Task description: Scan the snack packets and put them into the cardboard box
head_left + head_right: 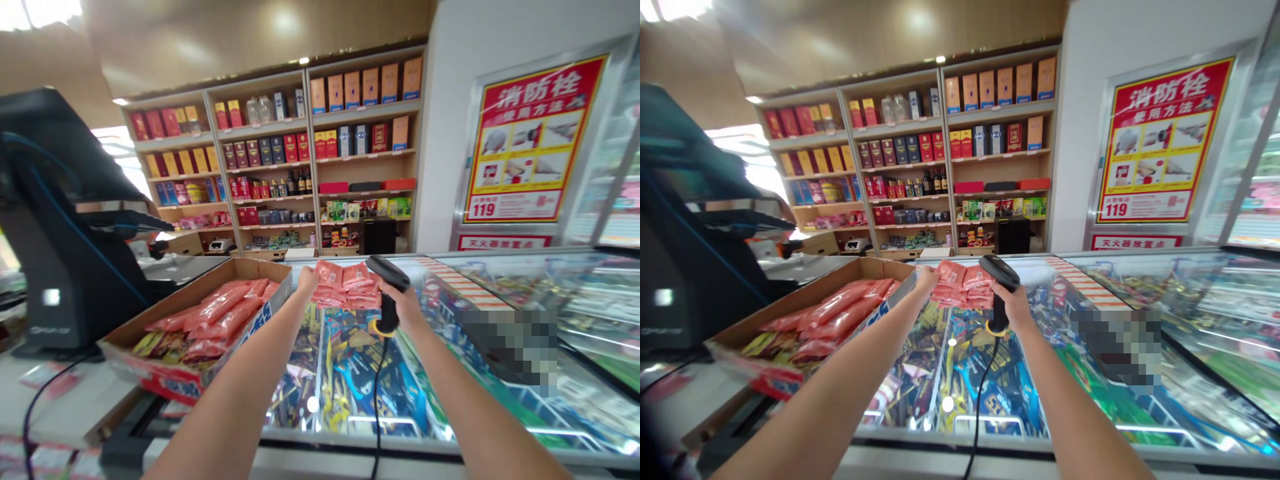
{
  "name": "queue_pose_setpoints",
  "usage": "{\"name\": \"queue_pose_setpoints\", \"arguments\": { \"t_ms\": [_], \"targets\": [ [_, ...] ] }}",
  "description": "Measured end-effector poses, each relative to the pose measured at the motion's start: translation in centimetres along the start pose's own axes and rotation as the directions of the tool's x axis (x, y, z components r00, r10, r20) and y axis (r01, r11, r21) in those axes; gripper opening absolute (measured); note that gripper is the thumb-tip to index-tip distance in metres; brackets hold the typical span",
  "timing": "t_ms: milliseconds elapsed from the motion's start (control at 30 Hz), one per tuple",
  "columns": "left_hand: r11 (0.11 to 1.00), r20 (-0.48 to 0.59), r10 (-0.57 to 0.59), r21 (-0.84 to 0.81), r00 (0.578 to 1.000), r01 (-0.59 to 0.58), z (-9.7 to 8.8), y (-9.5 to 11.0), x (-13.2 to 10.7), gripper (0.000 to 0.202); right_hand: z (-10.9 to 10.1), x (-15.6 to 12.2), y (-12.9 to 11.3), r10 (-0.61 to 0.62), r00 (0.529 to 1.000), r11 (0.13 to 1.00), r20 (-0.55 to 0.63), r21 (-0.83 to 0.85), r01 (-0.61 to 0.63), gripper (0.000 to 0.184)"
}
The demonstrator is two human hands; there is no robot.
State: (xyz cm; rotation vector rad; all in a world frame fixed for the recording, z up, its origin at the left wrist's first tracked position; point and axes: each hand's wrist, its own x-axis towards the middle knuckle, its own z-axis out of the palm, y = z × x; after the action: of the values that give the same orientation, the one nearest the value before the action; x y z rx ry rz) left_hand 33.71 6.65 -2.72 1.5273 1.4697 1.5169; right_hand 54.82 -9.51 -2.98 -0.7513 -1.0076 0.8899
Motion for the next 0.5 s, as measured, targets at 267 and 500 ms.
{"name": "queue_pose_setpoints", "arguments": {
  "t_ms": [267, 500],
  "targets": [
    [0.975, 0.009, 0.002, 0.224, 1.0, -0.004, -2.1, 1.2, -2.2, 0.022, 0.1, 0.1, 0.1, -0.006, 1.0, 1.0, 0.027, 0.012, 0.006, 0.029],
    [0.717, 0.183, 0.244, 0.627, 0.952, -0.304, -13.3, 3.8, -3.9, 0.017, 0.2, -0.1, 0.2, 0.019, 0.999, 1.0, 0.033, -0.011, -0.018, 0.025]
  ]
}}
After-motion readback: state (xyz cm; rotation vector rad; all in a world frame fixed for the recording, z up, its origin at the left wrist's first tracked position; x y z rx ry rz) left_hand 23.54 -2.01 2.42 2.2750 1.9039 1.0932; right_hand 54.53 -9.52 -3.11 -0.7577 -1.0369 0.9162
